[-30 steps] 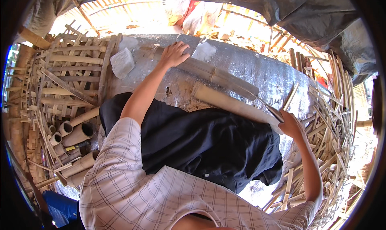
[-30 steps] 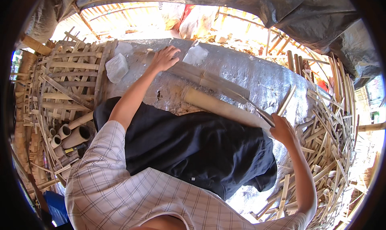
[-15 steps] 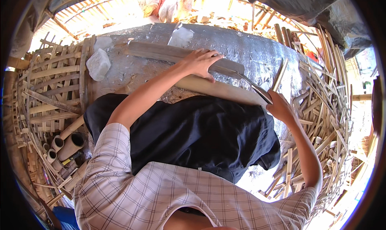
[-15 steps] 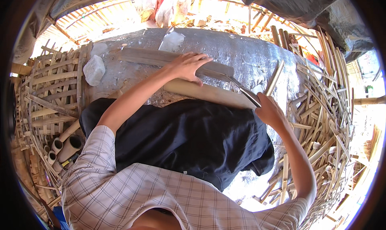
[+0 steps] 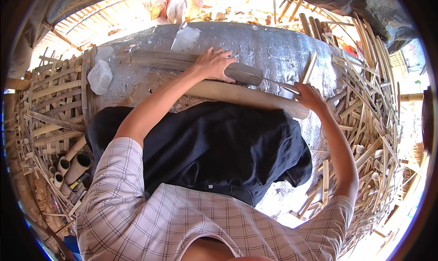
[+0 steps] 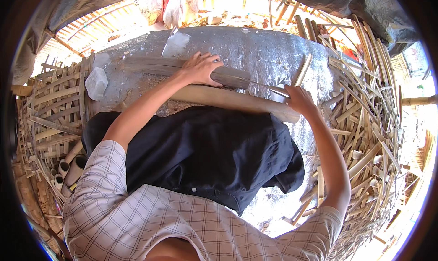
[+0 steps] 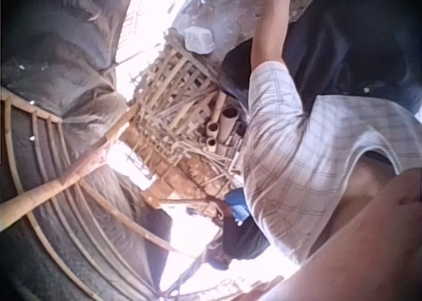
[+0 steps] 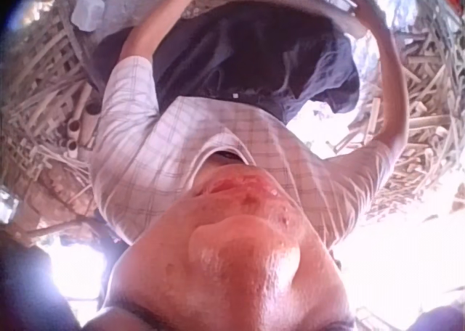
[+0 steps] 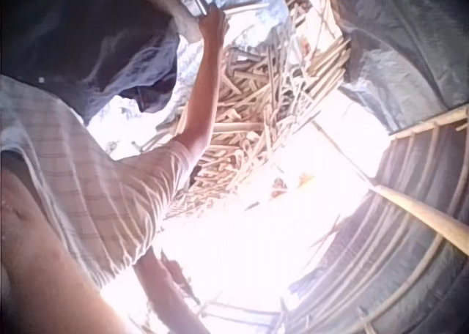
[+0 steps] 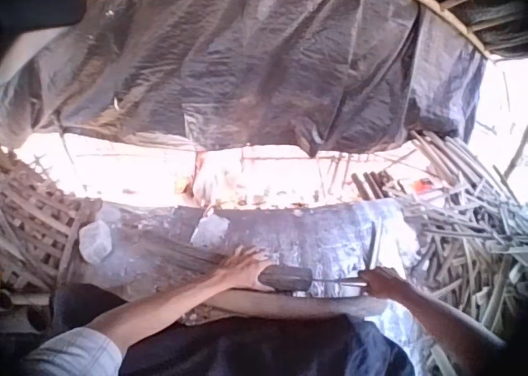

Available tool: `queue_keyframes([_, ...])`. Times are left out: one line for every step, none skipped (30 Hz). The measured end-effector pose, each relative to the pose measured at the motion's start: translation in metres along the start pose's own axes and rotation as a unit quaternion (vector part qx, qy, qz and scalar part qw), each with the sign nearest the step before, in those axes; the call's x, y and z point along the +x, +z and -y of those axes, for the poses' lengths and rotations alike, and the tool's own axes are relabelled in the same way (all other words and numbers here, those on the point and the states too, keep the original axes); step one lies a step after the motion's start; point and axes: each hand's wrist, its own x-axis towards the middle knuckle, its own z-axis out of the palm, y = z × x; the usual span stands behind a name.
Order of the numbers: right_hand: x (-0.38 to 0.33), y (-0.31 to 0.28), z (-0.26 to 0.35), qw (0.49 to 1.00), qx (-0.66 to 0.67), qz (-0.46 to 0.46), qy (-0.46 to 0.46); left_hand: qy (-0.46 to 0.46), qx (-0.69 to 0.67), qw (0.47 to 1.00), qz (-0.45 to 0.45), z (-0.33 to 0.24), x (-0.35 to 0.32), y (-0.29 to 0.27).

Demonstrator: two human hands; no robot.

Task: The person scrapes the inner surface of a bamboo tube and shaves the edges of bamboo strips using a knife.

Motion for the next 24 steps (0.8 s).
queue_keyframes([0.003,0.009,-0.007,1.0,-0.015,-0.027,0.0,0.001,0.009,1.0,-0.004,-0.002,0.002,-0.001])
queue_keyframes([0.007,0.017,-0.01,0.998,-0.022,-0.059,-0.018,0.001,0.008,1.0,-0.003,-0.002,0.003,-0.002])
queue_keyframes([0.011,0.024,-0.014,0.997,-0.02,-0.075,-0.011,0.001,0.008,1.0,-0.001,-0.003,0.004,-0.003])
queue_keyframes([0.013,0.031,-0.018,0.996,-0.018,-0.09,-0.003,0.002,0.007,1.0,0.0,-0.005,0.007,-0.003])
queue_keyframes([0.019,0.032,-0.011,0.995,-0.015,-0.103,-0.003,0.0,0.006,1.0,-0.011,-0.002,0.006,-0.001])
queue_keyframes([0.018,0.031,-0.007,0.992,-0.01,-0.129,-0.003,-0.001,0.005,1.0,-0.022,0.0,0.005,0.002])
queue_keyframes([0.018,0.027,-0.005,0.993,-0.02,-0.114,0.004,-0.002,0.003,0.999,-0.032,0.003,0.004,0.004])
queue_keyframes([0.018,0.017,0.005,0.995,-0.031,-0.095,0.006,-0.004,0.011,1.0,-0.029,0.005,0.0,0.003])
queue_keyframes([0.016,0.012,0.009,0.996,-0.044,-0.077,0.014,-0.002,0.017,1.0,-0.026,0.005,0.001,0.0])
queue_keyframes([0.015,0.012,0.011,0.997,-0.026,-0.077,0.016,0.0,0.022,0.999,-0.024,0.005,0.001,-0.002])
queue_keyframes([0.015,0.012,0.006,0.998,-0.016,-0.058,0.007,0.004,0.023,1.0,-0.018,0.006,0.004,-0.001])
queue_keyframes([0.016,0.012,0.0,0.999,-0.006,-0.04,-0.004,0.007,0.023,1.0,-0.013,0.007,0.006,0.0])
queue_keyframes([0.018,0.012,-0.005,1.0,0.004,-0.021,-0.016,0.01,0.024,1.0,-0.007,0.008,0.007,0.002])
queue_keyframes([0.02,0.017,-0.014,1.0,0.018,-0.005,-0.003,0.009,0.021,1.0,0.0,0.005,0.009,-0.001])
queue_keyframes([0.023,0.022,-0.021,0.999,0.033,0.009,0.01,0.008,0.021,1.0,0.008,0.001,0.01,-0.006])
queue_keyframes([0.026,0.028,-0.029,0.998,0.048,0.022,0.022,0.007,0.021,1.0,0.016,-0.002,0.012,-0.012])
queue_keyframes([0.029,0.029,-0.028,0.996,0.077,0.042,0.026,0.004,0.024,1.0,0.017,0.0,0.012,-0.012])
queue_keyframes([0.031,0.031,-0.027,0.992,0.105,0.062,0.03,0.001,0.027,0.999,0.018,0.001,0.012,-0.012])
queue_keyframes([0.033,0.032,-0.026,0.987,0.133,0.082,0.035,-0.001,0.029,0.999,0.019,0.002,0.012,-0.012])
queue_keyframes([0.035,0.03,-0.024,0.978,0.163,0.116,0.055,-0.005,0.031,0.999,0.02,0.002,0.012,-0.011])
queue_keyframes([0.037,0.026,-0.023,0.967,0.192,0.15,0.075,-0.009,0.033,0.999,0.022,0.003,0.012,-0.011])
queue_keyframes([0.04,0.022,-0.021,0.953,0.22,0.184,0.095,-0.013,0.035,0.999,0.023,0.004,0.011,-0.01])
queue_keyframes([0.041,0.019,-0.022,0.937,0.249,0.214,0.118,-0.014,0.035,0.999,0.026,0.004,0.012,-0.011])
queue_keyframes([0.044,0.017,-0.023,0.92,0.27,0.25,0.133,-0.016,0.036,0.999,0.03,0.004,0.012,-0.012])
